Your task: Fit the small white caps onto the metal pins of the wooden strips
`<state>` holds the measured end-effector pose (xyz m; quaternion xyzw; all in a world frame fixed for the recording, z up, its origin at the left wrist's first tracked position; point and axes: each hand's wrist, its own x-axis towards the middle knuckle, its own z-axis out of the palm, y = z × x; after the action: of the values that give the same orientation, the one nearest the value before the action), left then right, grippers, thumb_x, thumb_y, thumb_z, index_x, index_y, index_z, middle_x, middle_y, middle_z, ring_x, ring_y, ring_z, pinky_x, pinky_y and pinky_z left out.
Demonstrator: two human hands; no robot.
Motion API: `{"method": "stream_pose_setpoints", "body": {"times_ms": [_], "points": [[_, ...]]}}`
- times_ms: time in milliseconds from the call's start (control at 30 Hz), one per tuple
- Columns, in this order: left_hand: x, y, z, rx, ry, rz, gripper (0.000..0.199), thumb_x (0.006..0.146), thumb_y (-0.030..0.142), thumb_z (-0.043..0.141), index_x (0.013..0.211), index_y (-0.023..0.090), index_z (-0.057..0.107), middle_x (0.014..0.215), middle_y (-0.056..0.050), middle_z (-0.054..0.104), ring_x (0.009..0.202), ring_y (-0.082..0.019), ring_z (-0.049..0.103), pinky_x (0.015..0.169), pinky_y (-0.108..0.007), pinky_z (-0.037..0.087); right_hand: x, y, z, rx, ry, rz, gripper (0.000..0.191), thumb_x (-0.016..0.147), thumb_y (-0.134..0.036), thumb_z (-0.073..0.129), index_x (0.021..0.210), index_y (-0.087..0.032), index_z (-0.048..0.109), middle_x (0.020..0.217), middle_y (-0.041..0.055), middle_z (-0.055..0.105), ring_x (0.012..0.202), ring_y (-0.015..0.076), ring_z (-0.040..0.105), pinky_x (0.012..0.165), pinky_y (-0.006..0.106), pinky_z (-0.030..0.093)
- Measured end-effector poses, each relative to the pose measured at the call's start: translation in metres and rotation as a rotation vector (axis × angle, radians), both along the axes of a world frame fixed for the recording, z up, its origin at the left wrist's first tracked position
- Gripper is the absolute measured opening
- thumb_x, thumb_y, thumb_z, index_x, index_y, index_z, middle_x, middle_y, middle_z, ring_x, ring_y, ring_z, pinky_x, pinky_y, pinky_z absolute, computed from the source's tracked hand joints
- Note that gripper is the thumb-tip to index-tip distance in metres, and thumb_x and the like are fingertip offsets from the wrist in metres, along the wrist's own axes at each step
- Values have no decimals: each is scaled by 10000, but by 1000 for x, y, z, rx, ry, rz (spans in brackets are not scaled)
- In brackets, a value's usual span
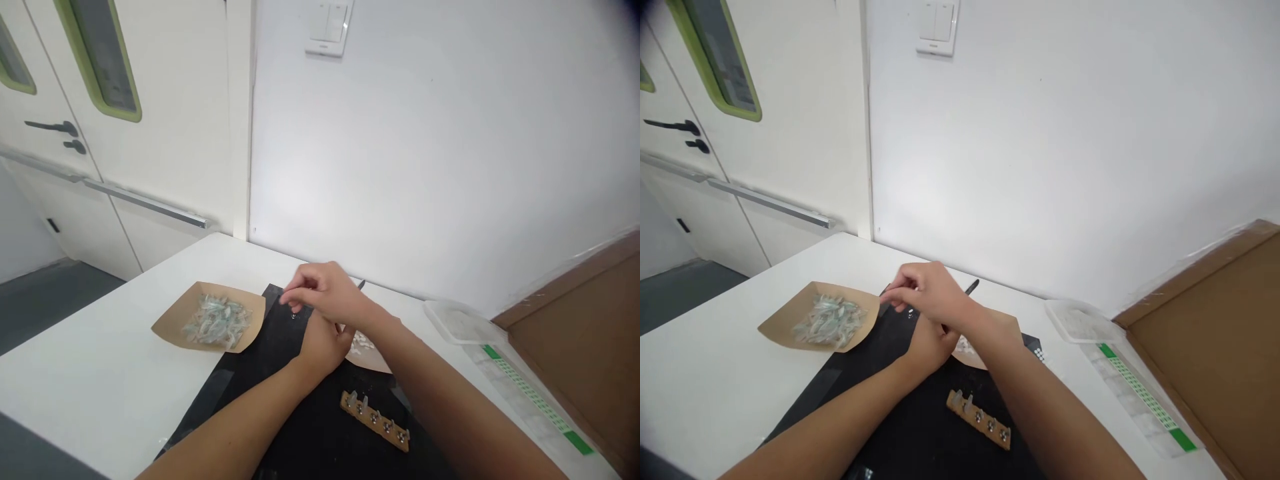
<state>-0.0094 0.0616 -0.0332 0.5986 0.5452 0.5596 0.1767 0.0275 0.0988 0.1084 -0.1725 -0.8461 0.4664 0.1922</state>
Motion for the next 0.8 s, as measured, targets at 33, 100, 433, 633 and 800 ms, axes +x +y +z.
{"method": "stream_pose_setpoints", "body": {"times_ms": [33, 100, 433, 633, 800], "points": [[0, 0, 1, 4, 14, 8, 330, 1036, 354, 675, 1301, 158, 656, 1290, -110, 680, 1089, -251, 701, 927, -448, 623, 16, 2, 0, -1, 42, -96, 168, 917, -329, 784, 818, -195, 753, 749, 10, 785, 728, 176, 771, 719, 295, 598], [0, -2, 3, 24, 40, 31, 282, 1039, 284, 639, 1286, 149, 636, 1220, -119, 686, 1013, -233, 697, 884, -424, 617, 51, 6, -6, -10, 108, -268, 132, 949, -316, 725, 882, -203, 739, 763, 18, 783, 715, 179, 755, 665, 292, 590], [7, -21, 16, 187, 289, -12, 312, 1031, 162, 526, 1322, 222, 619, 1191, -105, 661, 953, -215, 716, 772, -312, 596, 182, -21, -84, 16, 190, -620, 323, 1011, -514, 666, 969, -194, 690, 752, 34, 742, 673, 173, 683, 605, 277, 540], [12, -25, 14, 301, 428, 1, 305, 1049, 148, 542, 1315, 219, 674, 1132, -107, 725, 831, -187, 733, 748, -272, 602, 185, -28, -97, 192, 186, -720, 275, 1065, -449, 606, 960, -205, 678, 774, 9, 691, 679, 160, 666, 654, 276, 550], [21, -34, 22, 383, 562, 36, 350, 1023, 99, 564, 1327, 239, 666, 1186, -111, 753, 693, -149, 710, 677, -255, 600, 191, -25, -102, 371, 251, -663, 133, 1074, -302, 587, 1026, -223, 683, 810, 12, 689, 710, 170, 678, 663, 290, 570]]}}
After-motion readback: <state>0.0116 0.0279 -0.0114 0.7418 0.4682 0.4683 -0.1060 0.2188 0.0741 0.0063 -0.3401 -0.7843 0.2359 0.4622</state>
